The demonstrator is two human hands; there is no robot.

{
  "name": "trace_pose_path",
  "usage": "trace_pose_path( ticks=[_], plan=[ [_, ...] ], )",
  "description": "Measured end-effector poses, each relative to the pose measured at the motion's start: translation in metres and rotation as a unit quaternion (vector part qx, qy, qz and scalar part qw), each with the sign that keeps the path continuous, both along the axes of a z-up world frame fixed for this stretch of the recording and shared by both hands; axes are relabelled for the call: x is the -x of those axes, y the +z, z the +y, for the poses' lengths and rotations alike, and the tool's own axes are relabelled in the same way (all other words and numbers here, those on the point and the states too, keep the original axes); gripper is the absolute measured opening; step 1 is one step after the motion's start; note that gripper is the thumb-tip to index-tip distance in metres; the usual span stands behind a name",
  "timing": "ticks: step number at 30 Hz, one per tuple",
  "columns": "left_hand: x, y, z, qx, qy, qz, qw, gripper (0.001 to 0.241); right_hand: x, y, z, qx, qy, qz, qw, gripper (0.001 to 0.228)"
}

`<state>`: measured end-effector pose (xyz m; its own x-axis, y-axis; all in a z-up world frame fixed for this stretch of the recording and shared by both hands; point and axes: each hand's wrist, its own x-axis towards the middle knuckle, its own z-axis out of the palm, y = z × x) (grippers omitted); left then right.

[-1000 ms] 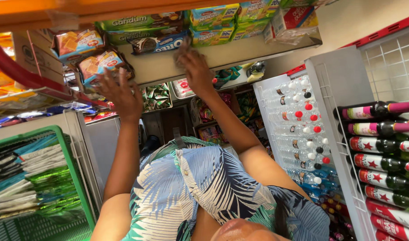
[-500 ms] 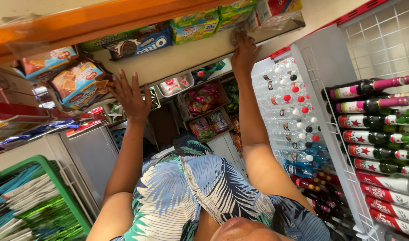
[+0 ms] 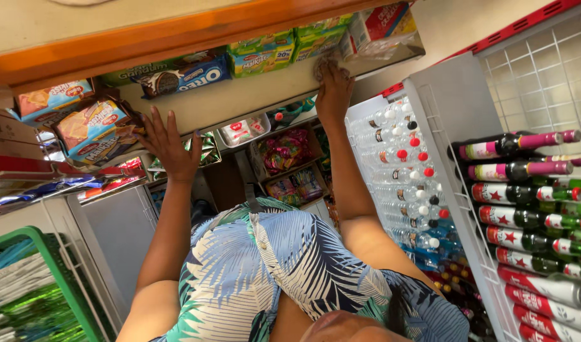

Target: The person organizes and restocks various packaged snacks, biscuits, and food items on shelves in a grocery store, reaching into boxes and placing individual packs into designated slots.

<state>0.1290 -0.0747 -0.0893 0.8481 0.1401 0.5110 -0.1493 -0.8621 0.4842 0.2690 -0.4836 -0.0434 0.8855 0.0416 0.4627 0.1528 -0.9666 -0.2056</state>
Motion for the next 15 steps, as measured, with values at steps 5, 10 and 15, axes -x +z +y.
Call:
trace_pose_path(
  ticks=[5, 10, 15],
  plan=[
    [0.000, 0.028, -0.031, 0.000, 0.002, -0.034, 0.999, 0.066, 0.003, 0.001, -0.004, -0.034, 0.023, -0.002, 0.999, 0.045],
    [-0.048, 0.083, -0.080, 0.016, -0.146, -0.056, 0.988, 0.064, -0.001, -0.007, -0.013, -0.029, 0.049, -0.011, 0.998, 0.044],
    [-0.139, 0.156, -0.114, -0.060, -0.164, -0.086, 0.981, 0.072, -0.001, -0.006, -0.018, -0.030, 0.078, -0.024, 0.996, 0.044]
  ],
)
